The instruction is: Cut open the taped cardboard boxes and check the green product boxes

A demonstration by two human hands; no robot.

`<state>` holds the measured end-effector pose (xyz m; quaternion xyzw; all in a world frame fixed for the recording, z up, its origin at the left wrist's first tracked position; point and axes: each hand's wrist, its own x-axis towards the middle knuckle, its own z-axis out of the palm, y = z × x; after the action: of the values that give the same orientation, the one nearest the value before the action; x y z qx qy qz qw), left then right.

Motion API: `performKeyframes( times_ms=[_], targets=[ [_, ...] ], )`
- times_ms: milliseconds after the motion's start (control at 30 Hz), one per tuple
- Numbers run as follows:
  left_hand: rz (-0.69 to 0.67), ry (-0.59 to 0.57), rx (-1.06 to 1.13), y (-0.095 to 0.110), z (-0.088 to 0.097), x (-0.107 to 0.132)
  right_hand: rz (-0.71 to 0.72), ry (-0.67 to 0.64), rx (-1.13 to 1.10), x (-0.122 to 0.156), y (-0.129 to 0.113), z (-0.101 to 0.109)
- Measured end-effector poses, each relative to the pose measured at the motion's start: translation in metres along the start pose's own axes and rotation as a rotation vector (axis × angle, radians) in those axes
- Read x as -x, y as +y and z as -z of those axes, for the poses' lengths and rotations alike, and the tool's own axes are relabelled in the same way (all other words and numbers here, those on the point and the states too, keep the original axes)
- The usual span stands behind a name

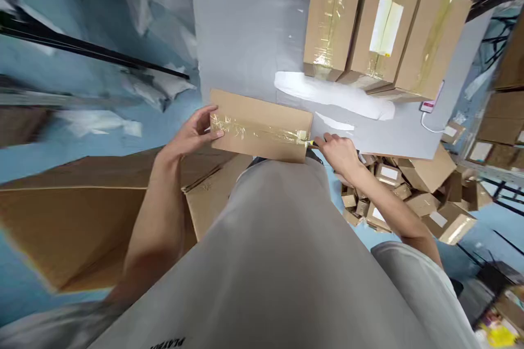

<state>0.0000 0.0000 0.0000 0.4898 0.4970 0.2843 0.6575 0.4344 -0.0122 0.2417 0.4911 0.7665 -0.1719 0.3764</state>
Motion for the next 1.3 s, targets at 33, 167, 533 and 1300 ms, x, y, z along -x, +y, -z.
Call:
performKeyframes(
  times_ms=[33,167,533,1300],
  targets=[
    [-0.005,-0.002,-0.017,0.003,0.000,0.001,0.008,0.005,-0.009,0.000,0.001,-0.004],
    [-0.004,-0.002,-0.084,0.014,0.001,0.004,0.037,0.075,-0.107,-0.005,0.007,-0.030],
    [0.118,0.039,-0.026,0.025,0.001,0.005,-0.219,0.518,-1.091,-0.040,0.045,-0.173],
    [0.130,0.080,-0.102,0.028,-0.070,-0.069,-0.483,0.707,-1.674,-0.038,0.060,-0.073]
  ],
)
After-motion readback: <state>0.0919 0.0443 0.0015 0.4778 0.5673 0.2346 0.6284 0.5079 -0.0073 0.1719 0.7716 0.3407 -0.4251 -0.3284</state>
